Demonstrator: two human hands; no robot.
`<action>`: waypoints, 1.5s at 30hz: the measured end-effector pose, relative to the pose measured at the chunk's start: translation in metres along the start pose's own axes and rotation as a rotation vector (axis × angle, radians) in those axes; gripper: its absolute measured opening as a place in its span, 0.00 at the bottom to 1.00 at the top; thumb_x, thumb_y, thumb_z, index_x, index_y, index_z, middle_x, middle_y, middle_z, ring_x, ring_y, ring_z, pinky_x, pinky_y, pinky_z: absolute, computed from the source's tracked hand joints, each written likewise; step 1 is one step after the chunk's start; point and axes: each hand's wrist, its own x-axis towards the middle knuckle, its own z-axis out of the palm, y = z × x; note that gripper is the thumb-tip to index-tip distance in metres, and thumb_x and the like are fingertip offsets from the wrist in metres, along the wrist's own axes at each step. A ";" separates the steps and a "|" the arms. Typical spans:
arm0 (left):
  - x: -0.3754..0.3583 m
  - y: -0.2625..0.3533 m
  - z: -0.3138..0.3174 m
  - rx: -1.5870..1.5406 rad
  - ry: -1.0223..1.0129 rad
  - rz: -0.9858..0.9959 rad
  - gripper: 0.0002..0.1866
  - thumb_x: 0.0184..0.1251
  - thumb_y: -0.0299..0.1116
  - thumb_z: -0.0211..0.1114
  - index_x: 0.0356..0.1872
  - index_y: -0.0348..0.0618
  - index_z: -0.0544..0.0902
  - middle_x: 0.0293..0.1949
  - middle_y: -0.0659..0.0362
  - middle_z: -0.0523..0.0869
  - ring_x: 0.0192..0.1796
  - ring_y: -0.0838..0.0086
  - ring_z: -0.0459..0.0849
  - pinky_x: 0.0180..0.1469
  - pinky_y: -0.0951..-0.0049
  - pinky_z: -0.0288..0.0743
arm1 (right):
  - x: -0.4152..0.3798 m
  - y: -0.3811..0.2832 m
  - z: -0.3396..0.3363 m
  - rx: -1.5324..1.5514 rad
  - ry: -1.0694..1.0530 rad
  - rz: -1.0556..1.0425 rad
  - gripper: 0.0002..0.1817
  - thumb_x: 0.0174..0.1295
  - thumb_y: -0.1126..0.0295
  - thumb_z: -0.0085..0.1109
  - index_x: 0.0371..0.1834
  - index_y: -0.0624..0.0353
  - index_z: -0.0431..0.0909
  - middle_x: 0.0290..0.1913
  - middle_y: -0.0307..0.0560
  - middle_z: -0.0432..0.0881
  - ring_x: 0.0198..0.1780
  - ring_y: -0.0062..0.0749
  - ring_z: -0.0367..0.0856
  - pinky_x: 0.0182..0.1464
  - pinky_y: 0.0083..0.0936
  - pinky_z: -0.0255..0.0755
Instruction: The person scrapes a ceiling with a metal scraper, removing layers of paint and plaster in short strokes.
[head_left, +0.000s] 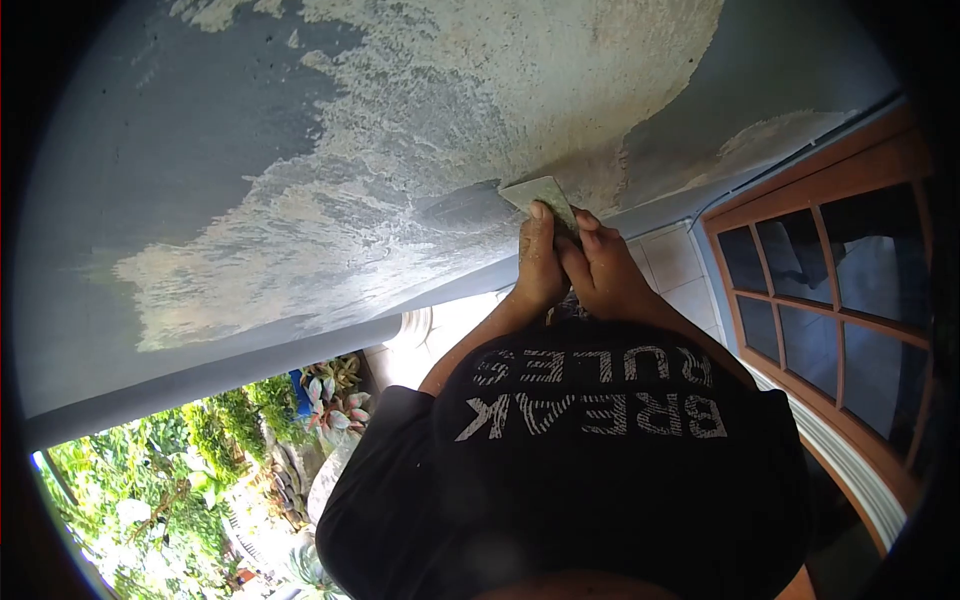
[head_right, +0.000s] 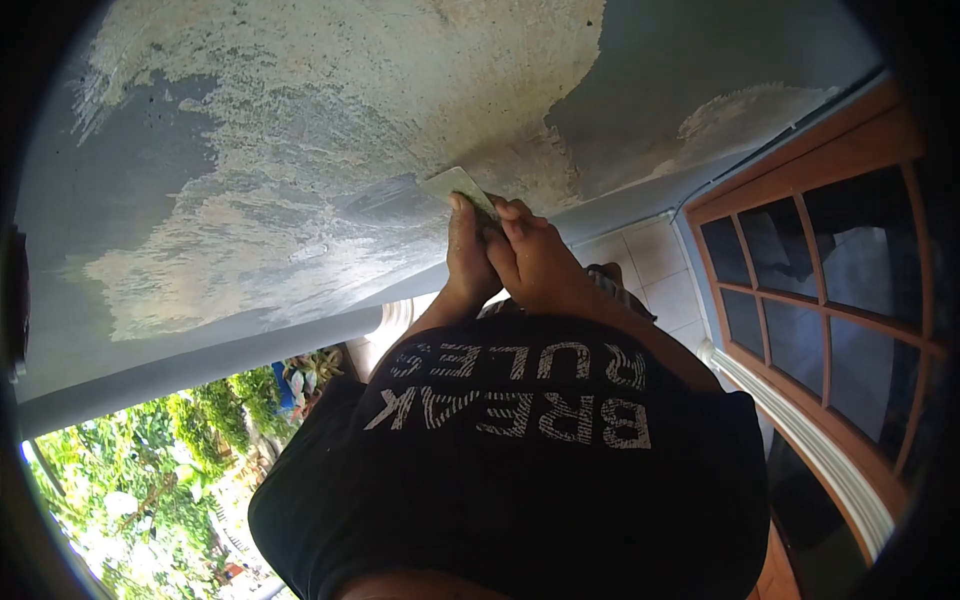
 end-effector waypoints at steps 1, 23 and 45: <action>0.001 0.000 0.000 -0.012 0.000 0.000 0.31 0.73 0.54 0.33 0.34 0.35 0.76 0.25 0.52 0.80 0.37 0.60 0.83 0.45 0.64 0.77 | 0.002 -0.001 -0.002 -0.001 -0.037 0.022 0.18 0.61 0.71 0.45 0.53 0.69 0.66 0.47 0.64 0.73 0.49 0.57 0.74 0.50 0.38 0.69; -0.003 0.021 -0.001 0.163 0.034 0.063 0.29 0.72 0.54 0.37 0.34 0.37 0.78 0.29 0.54 0.83 0.34 0.69 0.83 0.40 0.72 0.77 | 0.011 -0.003 0.006 0.042 -0.073 -0.151 0.20 0.61 0.75 0.44 0.56 0.70 0.64 0.48 0.67 0.75 0.51 0.56 0.75 0.52 0.33 0.69; -0.007 0.022 0.011 0.278 0.132 -0.152 0.30 0.70 0.57 0.39 0.33 0.37 0.77 0.28 0.53 0.82 0.33 0.68 0.82 0.39 0.71 0.77 | 0.001 -0.004 0.011 0.110 0.063 -0.104 0.18 0.61 0.75 0.44 0.55 0.67 0.66 0.44 0.63 0.77 0.48 0.54 0.77 0.51 0.32 0.69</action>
